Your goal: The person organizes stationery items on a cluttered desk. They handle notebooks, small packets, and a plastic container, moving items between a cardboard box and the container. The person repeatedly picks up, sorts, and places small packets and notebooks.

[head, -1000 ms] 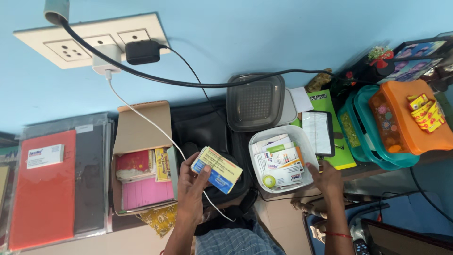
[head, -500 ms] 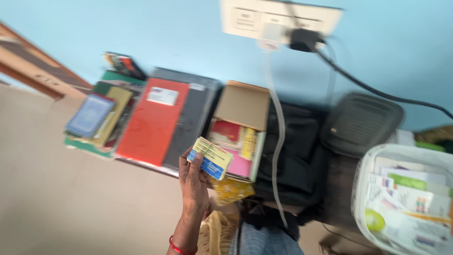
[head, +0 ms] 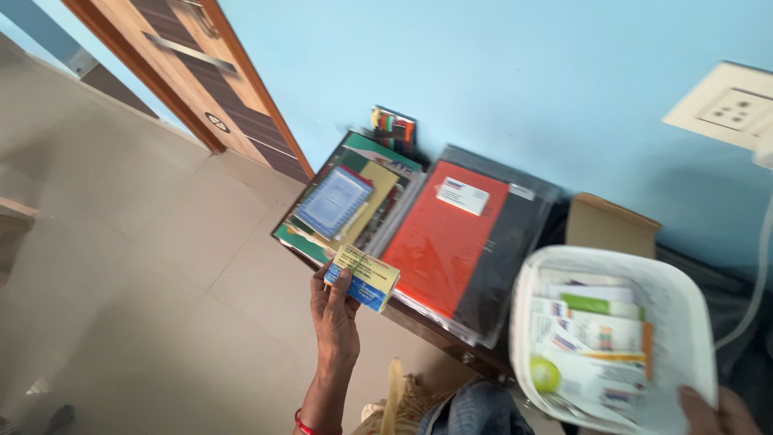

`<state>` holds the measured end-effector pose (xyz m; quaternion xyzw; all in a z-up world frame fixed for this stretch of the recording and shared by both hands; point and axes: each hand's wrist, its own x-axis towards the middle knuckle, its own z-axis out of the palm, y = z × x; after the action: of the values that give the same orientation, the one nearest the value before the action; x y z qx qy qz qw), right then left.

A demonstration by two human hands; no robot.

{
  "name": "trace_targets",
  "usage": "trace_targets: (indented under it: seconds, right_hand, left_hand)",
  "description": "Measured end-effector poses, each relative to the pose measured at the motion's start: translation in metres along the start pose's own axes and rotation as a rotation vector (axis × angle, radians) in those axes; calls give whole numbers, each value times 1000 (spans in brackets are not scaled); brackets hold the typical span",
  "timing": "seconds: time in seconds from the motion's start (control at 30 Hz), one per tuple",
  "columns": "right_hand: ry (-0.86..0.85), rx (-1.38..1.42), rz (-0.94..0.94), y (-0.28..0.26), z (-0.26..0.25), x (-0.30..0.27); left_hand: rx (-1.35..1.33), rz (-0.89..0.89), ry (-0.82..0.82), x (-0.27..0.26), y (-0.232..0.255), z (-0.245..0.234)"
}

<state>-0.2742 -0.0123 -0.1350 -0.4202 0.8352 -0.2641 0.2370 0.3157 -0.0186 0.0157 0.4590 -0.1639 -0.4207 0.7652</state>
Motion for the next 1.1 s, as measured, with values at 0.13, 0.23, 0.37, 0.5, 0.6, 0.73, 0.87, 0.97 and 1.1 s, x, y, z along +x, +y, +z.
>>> trace_targets:
  seconds: [0.13, 0.23, 0.37, 0.5, 0.6, 0.73, 0.87, 0.97, 1.1]
  right_hand:
    - [-55, 461, -187, -129, 89, -78]
    - [-174, 564, -177, -225, 107, -123]
    - [-315, 509, 17, -292, 125, -148]
    - [-391, 460, 65, -306, 154, -154]
    - [-405, 513, -76, -310, 159, -156]
    - [127, -392, -739, -334, 130, -155]
    - [-238, 242, -795, -372, 105, -149]
    - [-568, 600, -444, -382, 120, -154]
    - [-507, 836, -146, -372, 144, -142]
  left_hand:
    - [3, -5, 34, 28, 18, -24]
    - [-7, -31, 30, 41, 23, -35]
    - [2, -65, 90, 59, 19, -45]
    - [18, -33, 88, 80, 14, -52]
    - [53, -24, 59, 93, 19, -43]
    - [153, -116, -21, 101, 20, -10]
    - [210, -100, -398, 89, -4, 41]
    - [282, -157, -625, 70, -13, 76]
    - [689, 179, -866, 84, 3, 91]
